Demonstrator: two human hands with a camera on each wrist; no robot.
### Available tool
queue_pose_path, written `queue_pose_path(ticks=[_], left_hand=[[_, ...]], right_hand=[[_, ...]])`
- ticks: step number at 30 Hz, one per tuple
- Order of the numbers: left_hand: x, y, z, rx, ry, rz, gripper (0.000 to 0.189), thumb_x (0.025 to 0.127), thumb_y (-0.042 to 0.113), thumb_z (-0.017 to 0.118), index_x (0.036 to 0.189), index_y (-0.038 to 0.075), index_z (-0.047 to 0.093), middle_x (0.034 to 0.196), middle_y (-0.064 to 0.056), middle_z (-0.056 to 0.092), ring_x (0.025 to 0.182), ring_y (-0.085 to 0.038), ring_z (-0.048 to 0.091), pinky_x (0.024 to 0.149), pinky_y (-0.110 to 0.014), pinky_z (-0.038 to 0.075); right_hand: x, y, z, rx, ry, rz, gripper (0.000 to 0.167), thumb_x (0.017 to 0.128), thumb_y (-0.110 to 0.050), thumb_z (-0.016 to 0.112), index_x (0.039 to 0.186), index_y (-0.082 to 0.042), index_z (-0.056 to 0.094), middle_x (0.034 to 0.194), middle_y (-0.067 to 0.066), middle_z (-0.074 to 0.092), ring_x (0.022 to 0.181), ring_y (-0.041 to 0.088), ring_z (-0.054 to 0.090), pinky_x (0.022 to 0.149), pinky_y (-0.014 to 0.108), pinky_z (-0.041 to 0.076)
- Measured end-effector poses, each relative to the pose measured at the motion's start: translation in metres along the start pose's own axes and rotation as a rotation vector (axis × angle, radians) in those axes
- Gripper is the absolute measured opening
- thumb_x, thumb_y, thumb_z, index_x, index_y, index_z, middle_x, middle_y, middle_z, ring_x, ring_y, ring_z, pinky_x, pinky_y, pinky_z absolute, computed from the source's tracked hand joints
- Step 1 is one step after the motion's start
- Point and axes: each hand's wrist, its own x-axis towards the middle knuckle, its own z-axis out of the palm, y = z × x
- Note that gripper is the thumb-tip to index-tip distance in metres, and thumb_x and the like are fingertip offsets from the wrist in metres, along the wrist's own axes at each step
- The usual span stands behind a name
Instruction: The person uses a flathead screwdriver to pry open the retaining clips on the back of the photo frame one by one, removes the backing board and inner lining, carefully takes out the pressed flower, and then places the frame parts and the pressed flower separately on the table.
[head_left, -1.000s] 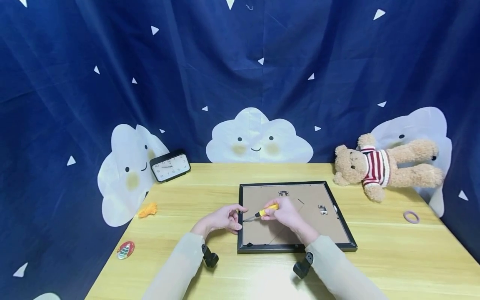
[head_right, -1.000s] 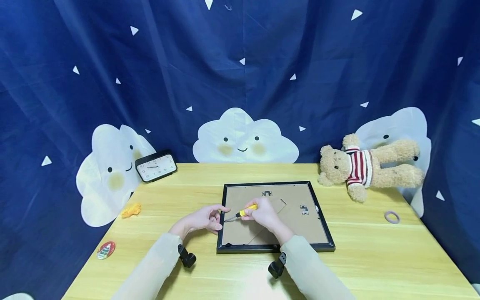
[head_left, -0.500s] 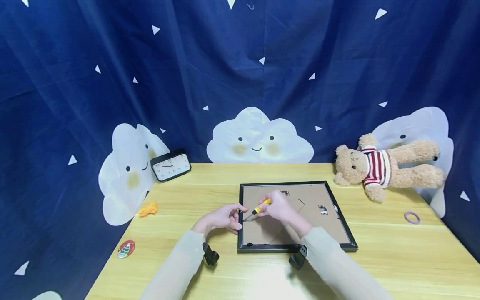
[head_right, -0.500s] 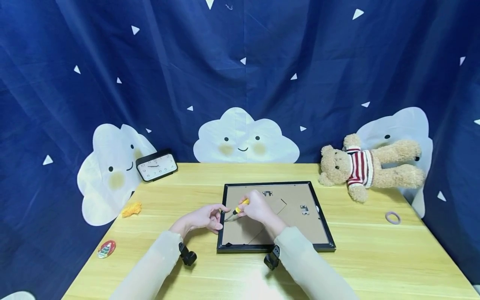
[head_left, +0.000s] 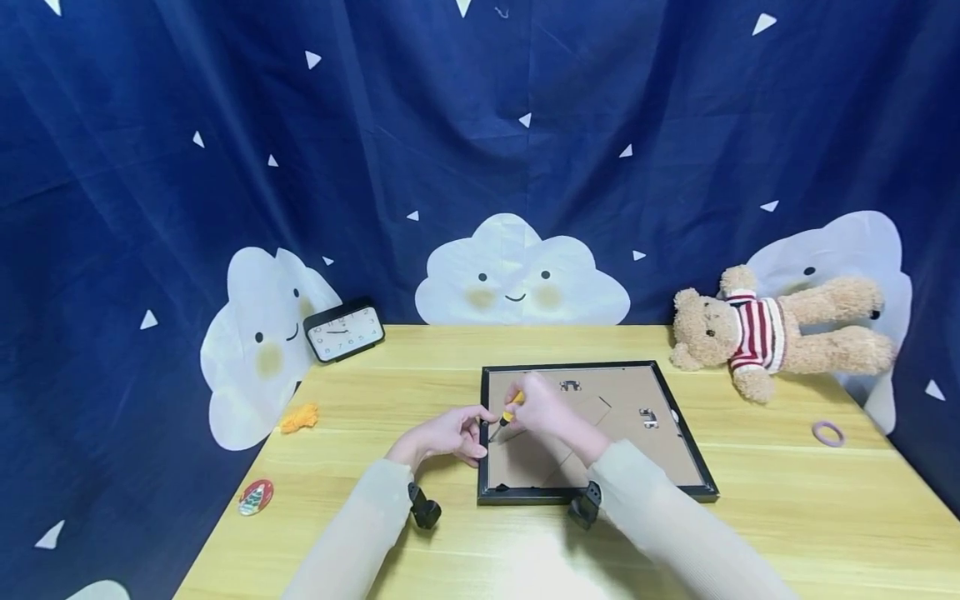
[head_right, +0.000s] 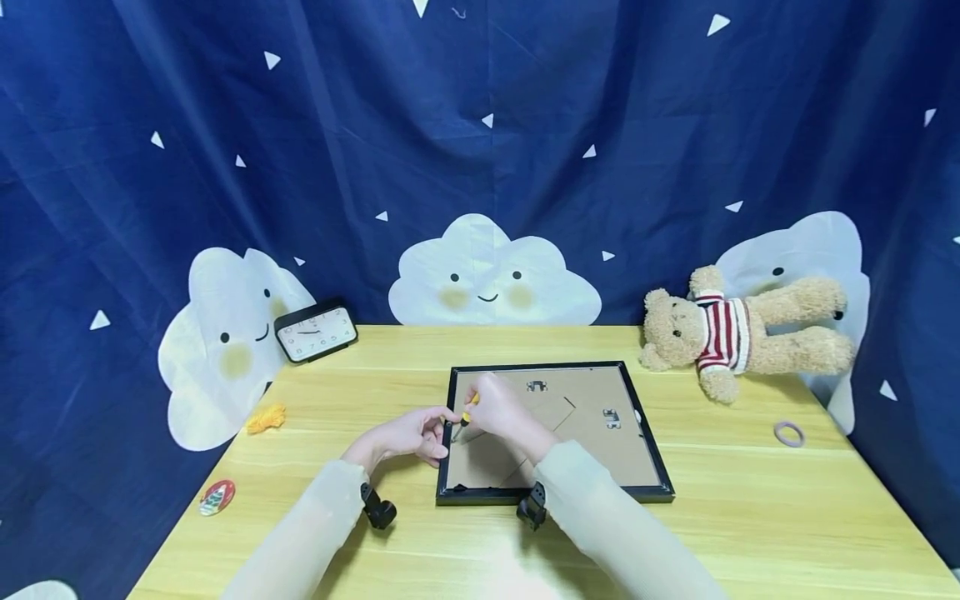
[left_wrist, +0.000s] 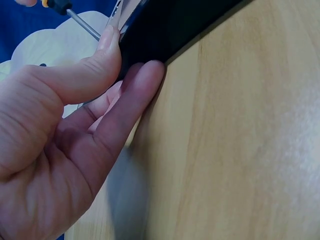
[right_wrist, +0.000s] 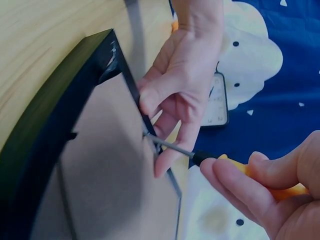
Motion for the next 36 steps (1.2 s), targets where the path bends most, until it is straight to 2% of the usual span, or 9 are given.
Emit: queue_pose_path(ticks=[2,4,13,18,22,24,27,30,36], left_hand=[[0.000,0.000,0.000,-0.002,0.004,-0.001,0.054,0.080,-0.013,0.063,0.129,0.003,0.045,0.080,-0.010,0.046,0.067,-0.018,0.055,0.070,-0.042,0.057],[0.000,-0.001,0.001,-0.004,0.007,0.004,0.054,0.080,-0.013,0.063,0.129,0.003,0.045,0.080,-0.010,0.046,0.067,-0.019,0.055,0.069,-0.042,0.057],[-0.002,0.000,0.000,0.009,0.010,0.003,0.058,0.080,-0.013,0.063,0.133,0.002,0.044,0.082,-0.010,0.047,0.069,-0.019,0.057,0.070,-0.041,0.057],[-0.002,0.000,0.000,-0.007,0.013,0.000,0.058,0.080,-0.012,0.063,0.133,0.002,0.044,0.083,-0.011,0.048,0.069,-0.019,0.057,0.070,-0.041,0.057],[-0.001,-0.002,0.001,-0.010,0.014,0.000,0.058,0.080,-0.012,0.063,0.133,0.002,0.045,0.082,-0.011,0.048,0.069,-0.019,0.057,0.070,-0.041,0.057],[0.000,-0.003,0.001,-0.012,0.016,0.000,0.058,0.080,-0.012,0.063,0.133,0.003,0.045,0.082,-0.011,0.048,0.070,-0.019,0.057,0.070,-0.041,0.057],[0.000,-0.003,0.001,-0.010,0.020,-0.005,0.058,0.080,-0.011,0.064,0.133,0.004,0.045,0.083,-0.011,0.048,0.070,-0.019,0.057,0.070,-0.041,0.057],[-0.001,-0.002,0.000,-0.015,0.021,-0.005,0.058,0.080,-0.010,0.065,0.133,0.004,0.045,0.084,-0.011,0.047,0.070,-0.019,0.057,0.071,-0.041,0.057],[-0.002,0.000,0.000,-0.028,0.014,-0.002,0.058,0.080,-0.010,0.065,0.132,0.003,0.046,0.082,-0.010,0.048,0.069,-0.019,0.056,0.071,-0.042,0.057]], right_hand=[[0.001,-0.002,0.000,-0.066,0.000,-0.028,0.003,0.080,0.005,0.065,0.081,0.002,0.064,0.076,0.009,0.059,0.060,0.016,0.057,0.050,0.023,0.052],[0.001,-0.001,0.000,-0.073,-0.003,-0.042,0.003,0.080,0.005,0.065,0.082,0.002,0.064,0.078,0.008,0.058,0.061,0.016,0.056,0.049,0.022,0.051],[-0.010,0.034,-0.011,0.341,-0.094,-0.018,0.018,0.089,0.011,0.051,0.105,0.017,0.048,0.088,0.022,0.058,0.078,0.033,0.066,0.071,0.033,0.057],[-0.013,0.046,-0.011,0.354,-0.058,-0.054,0.016,0.088,0.006,0.055,0.102,0.014,0.050,0.088,0.023,0.062,0.082,0.037,0.065,0.070,0.032,0.057],[-0.018,0.052,-0.008,0.385,-0.022,-0.038,0.016,0.087,0.006,0.057,0.101,0.013,0.052,0.087,0.022,0.064,0.082,0.037,0.065,0.071,0.033,0.057],[-0.019,0.053,-0.006,0.371,-0.009,-0.048,0.015,0.087,0.006,0.058,0.100,0.012,0.054,0.086,0.020,0.064,0.081,0.037,0.065,0.071,0.035,0.057],[-0.019,0.047,-0.005,0.255,0.006,-0.091,0.012,0.086,0.002,0.060,0.096,0.008,0.057,0.081,0.014,0.064,0.075,0.034,0.064,0.064,0.037,0.057],[-0.017,0.038,-0.003,0.122,0.019,-0.136,0.009,0.086,-0.001,0.062,0.093,0.004,0.059,0.077,0.009,0.063,0.070,0.032,0.063,0.056,0.032,0.055],[-0.016,0.017,-0.001,0.005,0.012,-0.173,0.005,0.085,0.000,0.062,0.088,0.002,0.058,0.074,0.006,0.060,0.067,0.027,0.062,0.052,0.021,0.052]])
